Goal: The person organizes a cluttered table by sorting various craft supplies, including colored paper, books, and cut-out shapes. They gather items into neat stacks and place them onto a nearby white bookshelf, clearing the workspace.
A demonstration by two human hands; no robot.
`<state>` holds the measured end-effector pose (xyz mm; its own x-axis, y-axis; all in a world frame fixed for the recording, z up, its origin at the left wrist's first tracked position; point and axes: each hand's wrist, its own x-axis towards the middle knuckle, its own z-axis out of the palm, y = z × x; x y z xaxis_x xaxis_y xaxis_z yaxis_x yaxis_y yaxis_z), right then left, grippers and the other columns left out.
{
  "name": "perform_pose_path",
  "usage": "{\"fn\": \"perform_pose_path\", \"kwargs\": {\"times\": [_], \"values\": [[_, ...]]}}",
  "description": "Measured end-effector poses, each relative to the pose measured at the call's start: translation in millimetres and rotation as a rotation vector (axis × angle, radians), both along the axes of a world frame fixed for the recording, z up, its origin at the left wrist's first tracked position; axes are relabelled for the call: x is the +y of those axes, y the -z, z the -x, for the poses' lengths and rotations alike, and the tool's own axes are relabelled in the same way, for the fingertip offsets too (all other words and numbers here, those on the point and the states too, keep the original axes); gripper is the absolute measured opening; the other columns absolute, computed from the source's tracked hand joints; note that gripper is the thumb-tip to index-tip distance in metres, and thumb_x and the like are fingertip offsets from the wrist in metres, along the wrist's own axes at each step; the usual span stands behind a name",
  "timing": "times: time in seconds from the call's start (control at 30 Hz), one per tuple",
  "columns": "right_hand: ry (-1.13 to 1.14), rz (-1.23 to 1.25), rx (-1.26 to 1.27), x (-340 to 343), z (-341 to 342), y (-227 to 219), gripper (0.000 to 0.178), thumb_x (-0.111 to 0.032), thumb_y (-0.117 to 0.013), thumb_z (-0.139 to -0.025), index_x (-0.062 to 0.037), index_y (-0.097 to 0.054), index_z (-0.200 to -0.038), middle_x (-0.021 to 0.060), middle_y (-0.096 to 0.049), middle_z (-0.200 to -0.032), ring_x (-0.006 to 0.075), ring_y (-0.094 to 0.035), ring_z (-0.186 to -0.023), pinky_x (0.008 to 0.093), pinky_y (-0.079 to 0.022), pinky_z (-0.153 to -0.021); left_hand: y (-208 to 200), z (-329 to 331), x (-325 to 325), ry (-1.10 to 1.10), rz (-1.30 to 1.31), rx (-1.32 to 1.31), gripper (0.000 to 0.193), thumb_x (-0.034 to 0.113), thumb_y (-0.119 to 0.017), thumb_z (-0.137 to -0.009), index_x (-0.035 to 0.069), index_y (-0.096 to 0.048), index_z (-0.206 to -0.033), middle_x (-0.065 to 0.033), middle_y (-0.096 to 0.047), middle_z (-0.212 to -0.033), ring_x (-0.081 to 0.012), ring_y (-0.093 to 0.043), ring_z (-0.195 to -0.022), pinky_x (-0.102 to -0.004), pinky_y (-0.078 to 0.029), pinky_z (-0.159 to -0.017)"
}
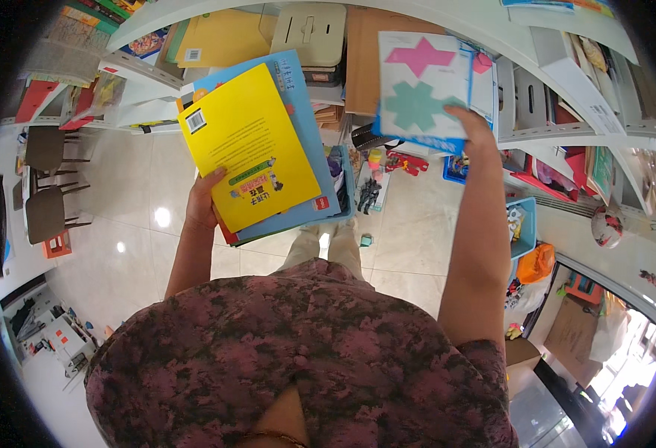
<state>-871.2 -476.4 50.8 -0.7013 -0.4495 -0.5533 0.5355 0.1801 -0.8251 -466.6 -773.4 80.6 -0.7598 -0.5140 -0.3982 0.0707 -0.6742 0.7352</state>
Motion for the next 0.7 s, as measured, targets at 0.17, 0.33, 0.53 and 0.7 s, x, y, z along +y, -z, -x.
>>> {"fn": "perform_pose_path", "kwargs": {"times": [0.17,0.33,0.53,0.7], "values": [[0.180,-0.034,0.149,68.1,-15.0,-12.3,0.054,-0.010,-0.068,-0.075,0.0001,-0.044,-0.122,0.0144,-0.057,-0.110,0.0263,-0.058,-0.097,0.0365,-0.049,-0.081,0.7,-1.1,-0.4,-0.008,-0.020,0.006,0.046,0.007,-0.060,-0.078,0.001,-0.043,-0.121,-0.0149,-0.056,-0.111,-0.0252,-0.057,-0.098,-0.0348,-0.049,-0.082],[0.208,-0.012,0.167,99.4,-10.4,-8.0,0.049,-0.006,-0.067,-0.076,-0.0004,-0.046,-0.120,0.0137,-0.058,-0.109,0.0255,-0.059,-0.096,0.0370,-0.049,-0.081,-3.1,1.6,1.8,-0.020,-0.003,-0.051,0.044,0.005,-0.058,-0.078,0.002,-0.043,-0.120,-0.0153,-0.056,-0.111,-0.0248,-0.057,-0.097,-0.0342,-0.049,-0.081],[0.220,0.000,0.258,86.4,-17.1,-5.9,0.043,-0.007,-0.068,-0.075,-0.0009,-0.052,-0.115,0.0101,-0.060,-0.104,0.0199,-0.059,-0.091,0.0316,-0.048,-0.078,-6.3,1.8,1.9,0.018,0.051,-0.058,0.047,0.007,-0.056,-0.079,0.001,-0.040,-0.123,-0.0176,-0.053,-0.113,-0.0275,-0.057,-0.098,-0.0360,-0.049,-0.082],[0.124,0.019,0.261,42.8,-10.3,-20.7,0.043,-0.006,-0.067,-0.076,-0.0006,-0.052,-0.116,0.0104,-0.060,-0.104,0.0196,-0.059,-0.090,0.0312,-0.049,-0.077,-6.4,1.7,0.1,0.041,0.069,-0.042,0.049,0.008,-0.056,-0.080,0.000,-0.038,-0.124,-0.0189,-0.053,-0.114,-0.0282,-0.056,-0.099,-0.0369,-0.050,-0.081]]}}
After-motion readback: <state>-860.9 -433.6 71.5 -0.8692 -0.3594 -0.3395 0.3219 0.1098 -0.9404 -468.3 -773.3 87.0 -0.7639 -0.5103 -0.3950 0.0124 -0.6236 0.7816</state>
